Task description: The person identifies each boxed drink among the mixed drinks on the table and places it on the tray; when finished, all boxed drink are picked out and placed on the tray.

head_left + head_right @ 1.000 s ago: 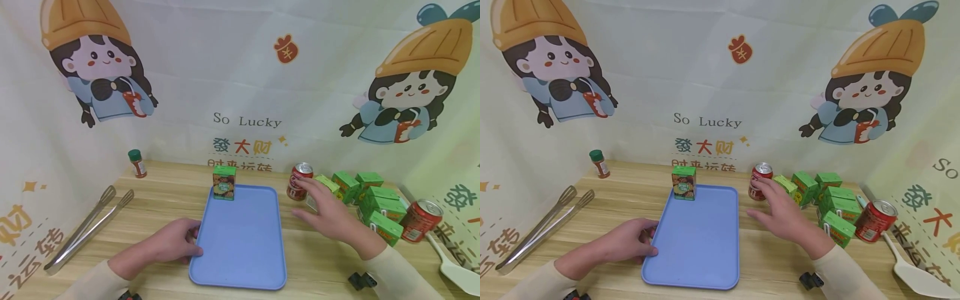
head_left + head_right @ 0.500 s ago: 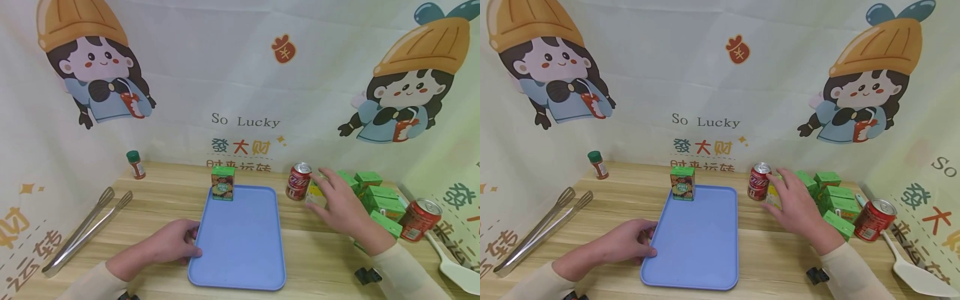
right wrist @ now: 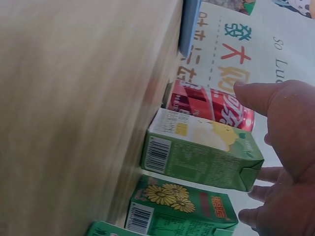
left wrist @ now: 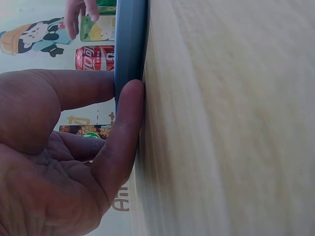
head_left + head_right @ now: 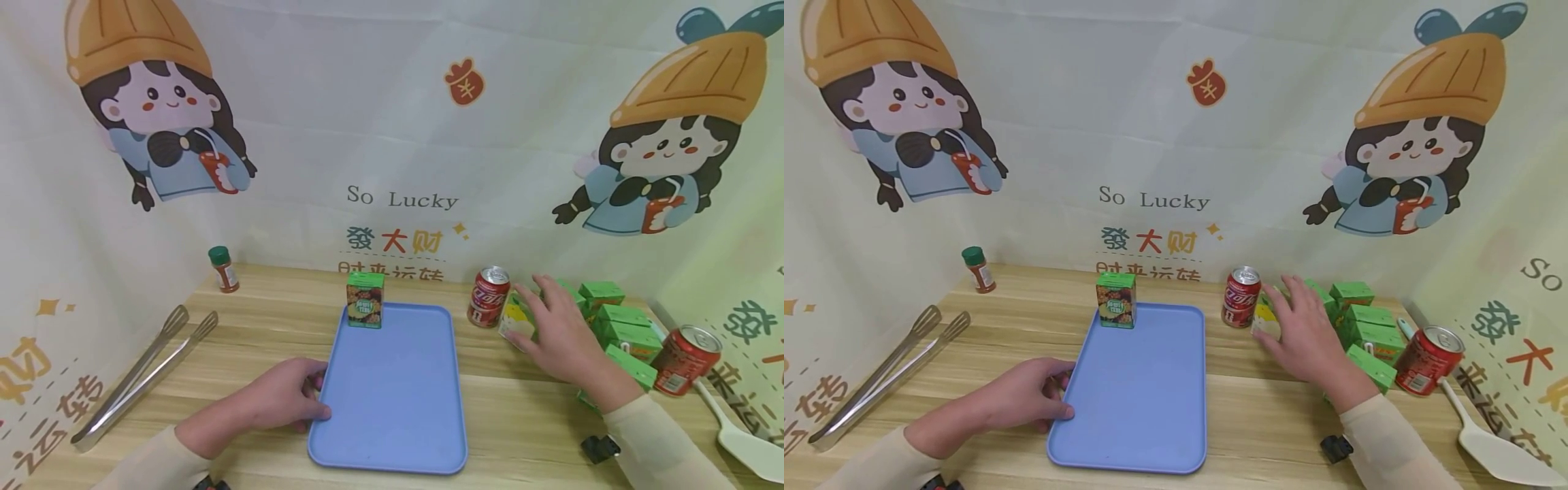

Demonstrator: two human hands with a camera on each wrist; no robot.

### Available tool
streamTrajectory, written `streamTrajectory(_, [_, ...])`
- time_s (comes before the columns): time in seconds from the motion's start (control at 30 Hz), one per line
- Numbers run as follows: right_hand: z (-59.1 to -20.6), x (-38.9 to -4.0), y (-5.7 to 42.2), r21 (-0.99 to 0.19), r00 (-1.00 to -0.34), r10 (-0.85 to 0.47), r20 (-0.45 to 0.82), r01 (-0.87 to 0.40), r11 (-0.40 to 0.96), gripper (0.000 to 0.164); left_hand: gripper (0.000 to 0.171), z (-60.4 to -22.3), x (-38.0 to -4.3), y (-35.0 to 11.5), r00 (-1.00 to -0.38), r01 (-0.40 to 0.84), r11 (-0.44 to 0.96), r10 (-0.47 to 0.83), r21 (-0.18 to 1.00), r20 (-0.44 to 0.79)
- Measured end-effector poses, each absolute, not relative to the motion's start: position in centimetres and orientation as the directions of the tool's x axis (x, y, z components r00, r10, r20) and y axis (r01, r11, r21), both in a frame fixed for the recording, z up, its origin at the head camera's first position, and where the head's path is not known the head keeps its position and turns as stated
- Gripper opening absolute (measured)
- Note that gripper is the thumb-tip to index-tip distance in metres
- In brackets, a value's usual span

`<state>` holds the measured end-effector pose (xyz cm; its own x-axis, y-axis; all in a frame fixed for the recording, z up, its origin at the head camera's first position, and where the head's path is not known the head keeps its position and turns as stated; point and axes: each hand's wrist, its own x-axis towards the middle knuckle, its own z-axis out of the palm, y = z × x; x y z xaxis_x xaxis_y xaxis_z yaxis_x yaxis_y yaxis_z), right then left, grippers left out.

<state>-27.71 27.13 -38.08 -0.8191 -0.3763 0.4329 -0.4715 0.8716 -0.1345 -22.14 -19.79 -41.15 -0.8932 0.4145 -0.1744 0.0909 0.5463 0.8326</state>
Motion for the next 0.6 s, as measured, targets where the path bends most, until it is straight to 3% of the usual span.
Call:
streamTrajectory(0.33, [-39.3, -28.0, 27.2, -0.115, -0.834, -0.374, 0.407, -0.453, 0.884, 0.089, 0.068, -41.4, -22.3, -19.8, -0.890, 0.101, 0.539, 0.425, 0.836, -0.167])
streamTrajectory(0.6, [-39.5, -27.9, 26.9, -0.152, -0.854, -0.355, 0.379, -0.436, 0.887, 0.090, 0.074, -41.3, -22.2, -19.7, -0.891, 0.097, 0.541, 0.421, 0.835, -0.170])
